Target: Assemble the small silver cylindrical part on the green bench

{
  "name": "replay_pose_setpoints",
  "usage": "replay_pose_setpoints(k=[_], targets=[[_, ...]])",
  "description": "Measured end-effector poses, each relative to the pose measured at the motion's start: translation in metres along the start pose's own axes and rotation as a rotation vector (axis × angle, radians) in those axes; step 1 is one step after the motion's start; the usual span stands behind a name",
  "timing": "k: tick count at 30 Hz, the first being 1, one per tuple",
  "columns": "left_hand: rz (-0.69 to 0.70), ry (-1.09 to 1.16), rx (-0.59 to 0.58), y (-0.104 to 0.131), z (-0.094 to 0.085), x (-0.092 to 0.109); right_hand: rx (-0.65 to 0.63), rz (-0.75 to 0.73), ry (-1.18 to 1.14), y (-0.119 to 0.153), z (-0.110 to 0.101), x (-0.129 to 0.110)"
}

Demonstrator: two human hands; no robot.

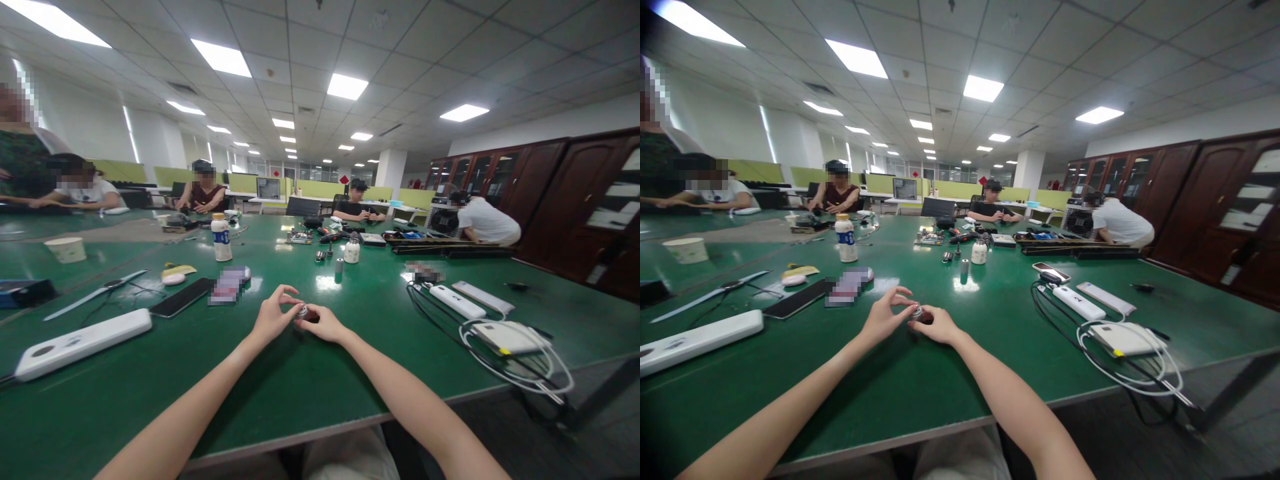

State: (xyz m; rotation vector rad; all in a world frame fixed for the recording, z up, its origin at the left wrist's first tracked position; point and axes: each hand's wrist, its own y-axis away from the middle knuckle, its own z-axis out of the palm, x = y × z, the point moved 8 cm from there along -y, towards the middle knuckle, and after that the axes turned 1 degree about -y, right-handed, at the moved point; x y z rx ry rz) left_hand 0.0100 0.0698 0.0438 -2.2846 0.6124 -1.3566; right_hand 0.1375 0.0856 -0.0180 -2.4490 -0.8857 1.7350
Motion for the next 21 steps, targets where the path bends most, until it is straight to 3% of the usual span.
replay_pose_setpoints(k=[9, 15, 21], targets=[[0.063, -0.018, -0.07, 0.003, 0.007, 0.011, 0.006, -0.014, 0.013, -0.002, -0.001, 0.003], [0.061, -0.164, 0.014, 0.002, 0.001, 0.007, 0.025, 0.001, 0.014, -0.002, -0.001, 0.004], [0.006, -0.021, -0.073, 0.003, 0.008, 0.003, 0.011, -0.01, 0.012, -0.002, 0.0, 0.003]])
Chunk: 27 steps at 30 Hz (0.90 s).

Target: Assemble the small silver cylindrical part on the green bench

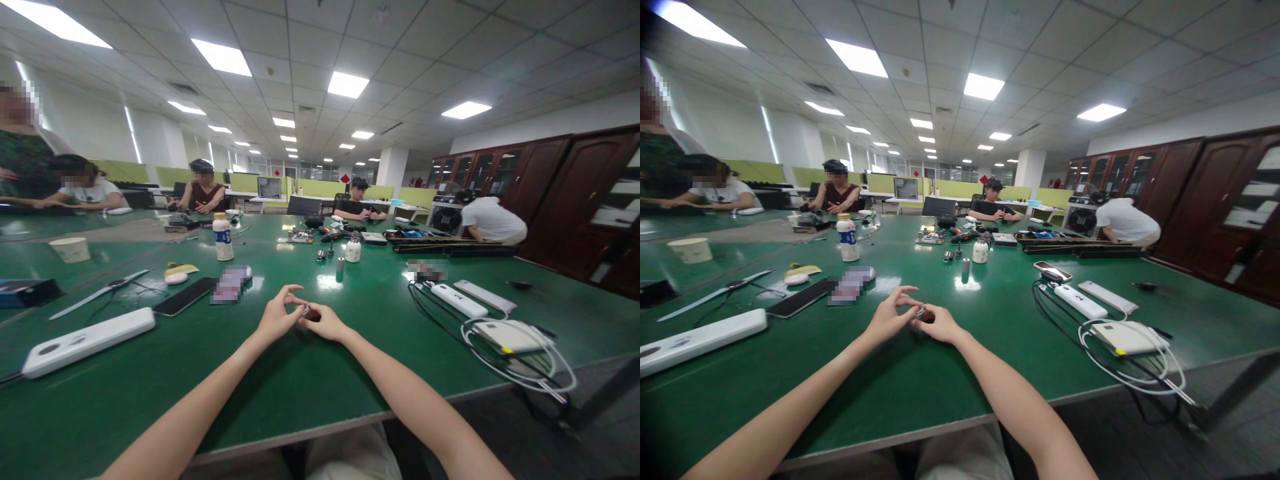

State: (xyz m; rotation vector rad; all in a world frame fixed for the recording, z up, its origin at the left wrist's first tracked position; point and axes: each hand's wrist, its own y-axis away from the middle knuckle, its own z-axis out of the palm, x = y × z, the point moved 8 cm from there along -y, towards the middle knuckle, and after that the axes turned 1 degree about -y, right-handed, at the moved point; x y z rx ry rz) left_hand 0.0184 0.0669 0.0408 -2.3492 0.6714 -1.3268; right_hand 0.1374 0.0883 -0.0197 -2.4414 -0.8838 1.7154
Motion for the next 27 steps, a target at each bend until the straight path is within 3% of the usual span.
replay_pose_setpoints(k=[6, 12, 21, 27], targets=[[-0.007, -0.114, 0.086, -0.001, -0.006, 0.0, 0.002, 0.022, 0.017, 0.0, 0.0, 0.002], [-0.016, -0.025, 0.033, 0.0, -0.003, -0.001, -0.008, 0.003, 0.002, 0.001, 0.0, -0.001], [-0.001, -0.056, 0.085, 0.0, -0.008, 0.002, -0.002, 0.016, -0.022, 0.002, 0.001, -0.003], [-0.011, -0.097, 0.217, -0.001, -0.03, -0.004, 0.009, 0.016, -0.019, 0.003, 0.001, -0.003]])
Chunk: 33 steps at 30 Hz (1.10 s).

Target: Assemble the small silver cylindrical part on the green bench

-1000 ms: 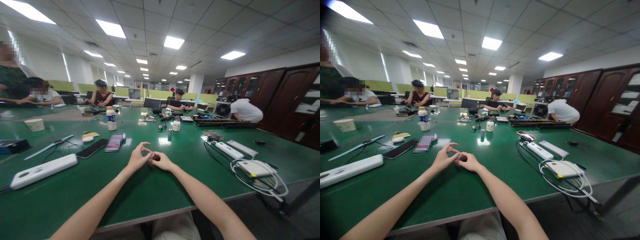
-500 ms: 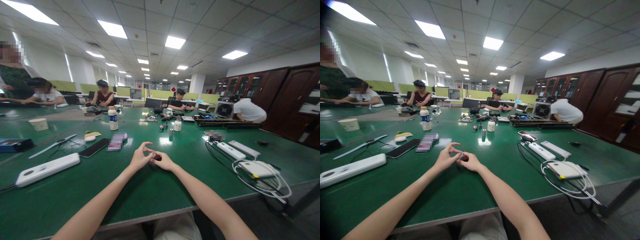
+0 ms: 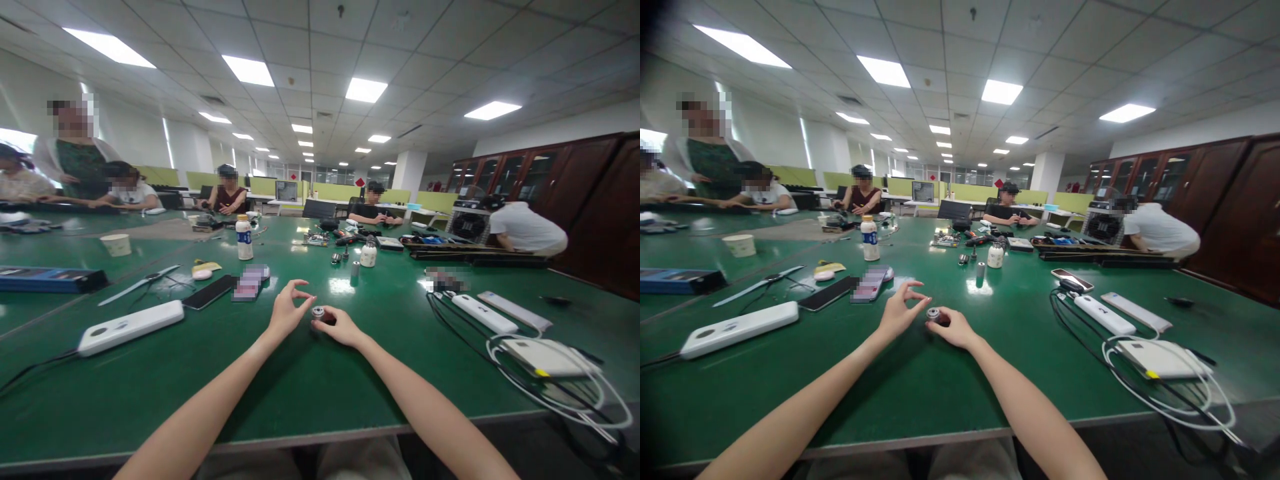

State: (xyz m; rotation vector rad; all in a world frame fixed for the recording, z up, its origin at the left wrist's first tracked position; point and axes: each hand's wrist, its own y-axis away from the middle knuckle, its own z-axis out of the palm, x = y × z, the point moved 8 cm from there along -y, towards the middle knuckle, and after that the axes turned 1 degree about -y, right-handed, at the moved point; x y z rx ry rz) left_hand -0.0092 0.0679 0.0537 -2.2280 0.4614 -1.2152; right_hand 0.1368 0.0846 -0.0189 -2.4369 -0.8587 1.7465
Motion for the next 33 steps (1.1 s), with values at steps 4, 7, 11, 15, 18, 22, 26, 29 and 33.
replay_pose_setpoints(k=[4, 7, 11, 15, 18, 22, 26, 29, 33], targets=[[-0.051, -0.142, -0.105, 0.001, -0.003, -0.03, 0.005, 0.008, 0.012, 0.001, -0.001, -0.001], [-0.081, -0.171, -0.246, 0.007, 0.004, -0.052, 0.009, 0.009, 0.027, 0.001, -0.002, -0.002], [-0.052, -0.185, -0.253, 0.008, 0.009, -0.06, 0.016, 0.0, 0.05, 0.002, -0.004, -0.005], [-0.056, -0.171, -0.179, 0.005, 0.008, -0.05, 0.015, 0.0, 0.059, 0.002, -0.004, -0.004], [-0.009, -0.075, -0.073, 0.003, 0.003, -0.028, 0.002, -0.006, 0.049, 0.001, -0.003, -0.003], [0.021, 0.004, -0.033, 0.005, 0.007, -0.004, -0.005, -0.012, 0.046, 0.0, -0.002, -0.001], [0.024, 0.041, -0.096, 0.007, 0.017, 0.0, -0.011, -0.005, 0.037, 0.0, -0.001, 0.0], [0.03, 0.056, -0.097, 0.008, 0.018, -0.001, -0.008, -0.001, 0.036, 0.0, -0.001, 0.001], [0.034, 0.053, -0.11, 0.008, 0.02, 0.002, -0.005, -0.002, 0.04, 0.0, -0.001, 0.002]])
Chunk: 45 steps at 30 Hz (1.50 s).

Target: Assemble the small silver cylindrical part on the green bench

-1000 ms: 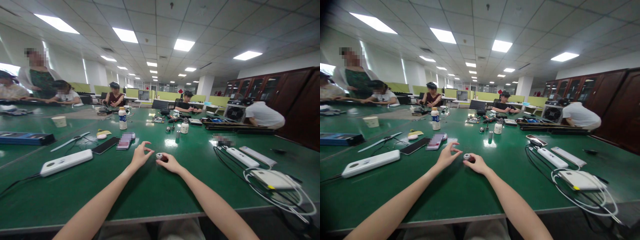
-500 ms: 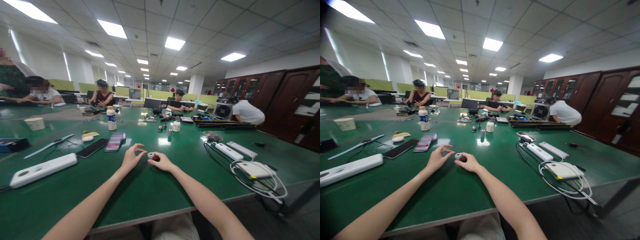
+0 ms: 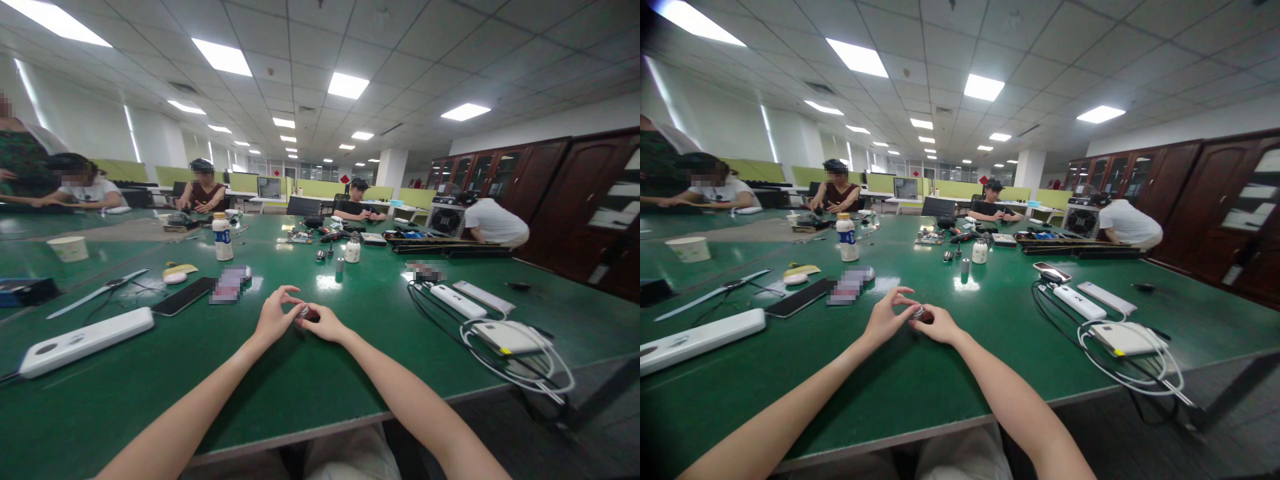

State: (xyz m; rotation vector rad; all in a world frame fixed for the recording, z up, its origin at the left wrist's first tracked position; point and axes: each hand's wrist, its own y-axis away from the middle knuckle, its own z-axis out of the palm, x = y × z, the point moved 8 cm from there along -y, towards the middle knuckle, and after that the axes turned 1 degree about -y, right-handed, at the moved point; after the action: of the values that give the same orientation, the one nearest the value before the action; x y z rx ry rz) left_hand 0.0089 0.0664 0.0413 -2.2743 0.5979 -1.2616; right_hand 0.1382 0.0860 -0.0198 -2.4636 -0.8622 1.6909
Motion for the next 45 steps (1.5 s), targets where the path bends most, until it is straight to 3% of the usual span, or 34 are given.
replay_pose_setpoints(k=[8, 15, 21, 28, 35, 45], targets=[[0.029, 0.021, -0.073, 0.001, 0.008, 0.006, 0.002, -0.005, 0.017, -0.001, 0.0, 0.002], [0.02, -0.128, 0.002, -0.002, 0.002, 0.004, 0.002, 0.0, 0.01, 0.0, 0.0, 0.0], [0.012, 0.0, -0.076, -0.001, 0.009, 0.006, -0.004, -0.002, 0.015, 0.0, -0.001, 0.002], [-0.008, -0.139, -0.01, -0.002, 0.002, 0.005, -0.003, -0.017, 0.017, -0.001, 0.001, 0.0], [0.017, -0.044, -0.053, -0.001, 0.007, 0.006, -0.005, -0.02, 0.019, 0.0, -0.001, -0.002], [0.017, -0.092, 0.045, -0.004, -0.002, 0.007, 0.004, -0.014, -0.009, 0.0, 0.0, 0.0]])
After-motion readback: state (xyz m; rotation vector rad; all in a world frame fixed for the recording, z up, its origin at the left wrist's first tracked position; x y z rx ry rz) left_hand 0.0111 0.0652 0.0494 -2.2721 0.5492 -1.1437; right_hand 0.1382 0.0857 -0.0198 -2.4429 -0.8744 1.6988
